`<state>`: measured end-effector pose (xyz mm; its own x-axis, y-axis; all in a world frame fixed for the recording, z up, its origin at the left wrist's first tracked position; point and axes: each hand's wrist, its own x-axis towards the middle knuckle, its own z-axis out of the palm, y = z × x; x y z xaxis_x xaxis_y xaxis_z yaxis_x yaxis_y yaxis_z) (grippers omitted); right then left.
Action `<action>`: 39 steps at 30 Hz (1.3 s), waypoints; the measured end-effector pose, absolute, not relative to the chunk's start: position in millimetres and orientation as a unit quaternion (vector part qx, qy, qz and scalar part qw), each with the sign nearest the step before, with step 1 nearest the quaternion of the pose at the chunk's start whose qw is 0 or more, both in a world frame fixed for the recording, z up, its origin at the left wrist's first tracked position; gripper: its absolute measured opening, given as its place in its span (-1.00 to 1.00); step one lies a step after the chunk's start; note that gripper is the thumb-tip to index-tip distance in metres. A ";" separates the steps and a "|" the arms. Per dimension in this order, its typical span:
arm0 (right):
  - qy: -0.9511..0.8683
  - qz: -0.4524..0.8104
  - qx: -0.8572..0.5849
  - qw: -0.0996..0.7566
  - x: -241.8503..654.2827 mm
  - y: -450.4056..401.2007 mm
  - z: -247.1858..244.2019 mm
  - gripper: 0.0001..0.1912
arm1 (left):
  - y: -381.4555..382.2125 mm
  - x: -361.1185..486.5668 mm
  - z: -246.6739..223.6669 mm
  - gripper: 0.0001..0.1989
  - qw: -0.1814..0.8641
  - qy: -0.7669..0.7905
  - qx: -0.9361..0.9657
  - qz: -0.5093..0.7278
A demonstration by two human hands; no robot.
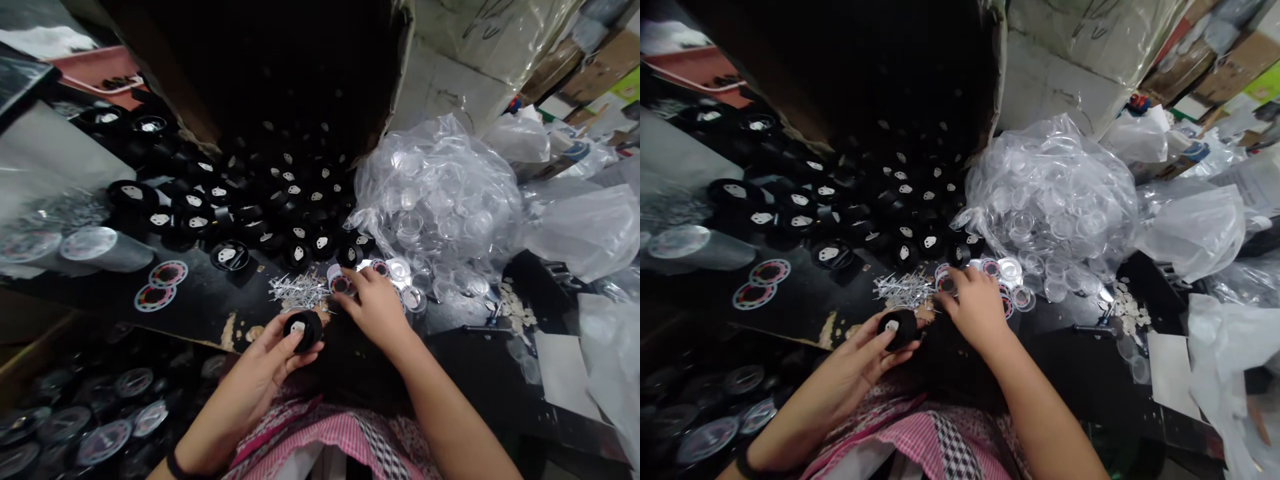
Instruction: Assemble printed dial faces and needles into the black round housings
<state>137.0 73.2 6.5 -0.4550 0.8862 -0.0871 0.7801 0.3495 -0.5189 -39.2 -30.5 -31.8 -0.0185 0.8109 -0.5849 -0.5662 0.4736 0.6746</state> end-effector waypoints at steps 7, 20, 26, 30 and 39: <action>-0.781 0.234 -0.560 0.147 138.3 82.2 -4.8 -0.75 | -5.0 -26.5 -18.9 -0.67 0.698 0.438 0.038 0.566; -0.709 0.365 -0.517 0.311 161.5 73.1 -4.4 -0.80 | 2.5 -13.9 -9.2 -0.69 0.731 0.383 0.002 0.565; -0.685 0.321 -0.556 0.344 166.5 63.8 5.3 -0.82 | 5.7 -3.6 -11.4 -0.75 0.686 0.433 0.010 0.584; -0.676 0.400 -0.513 0.347 157.1 57.3 20.3 -0.88 | -0.2 1.5 -9.9 -0.75 0.698 0.425 0.065 0.573; -0.627 0.473 -0.537 0.308 140.1 46.4 21.7 -0.93 | -8.5 7.6 -9.8 -0.55 0.681 0.476 0.153 0.535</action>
<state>140.1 46.4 21.7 -0.2336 0.9648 -0.1205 0.3816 -0.0230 -0.9240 7.6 -8.5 -9.8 -0.0251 0.8744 -0.4845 -0.5840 0.3805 0.7171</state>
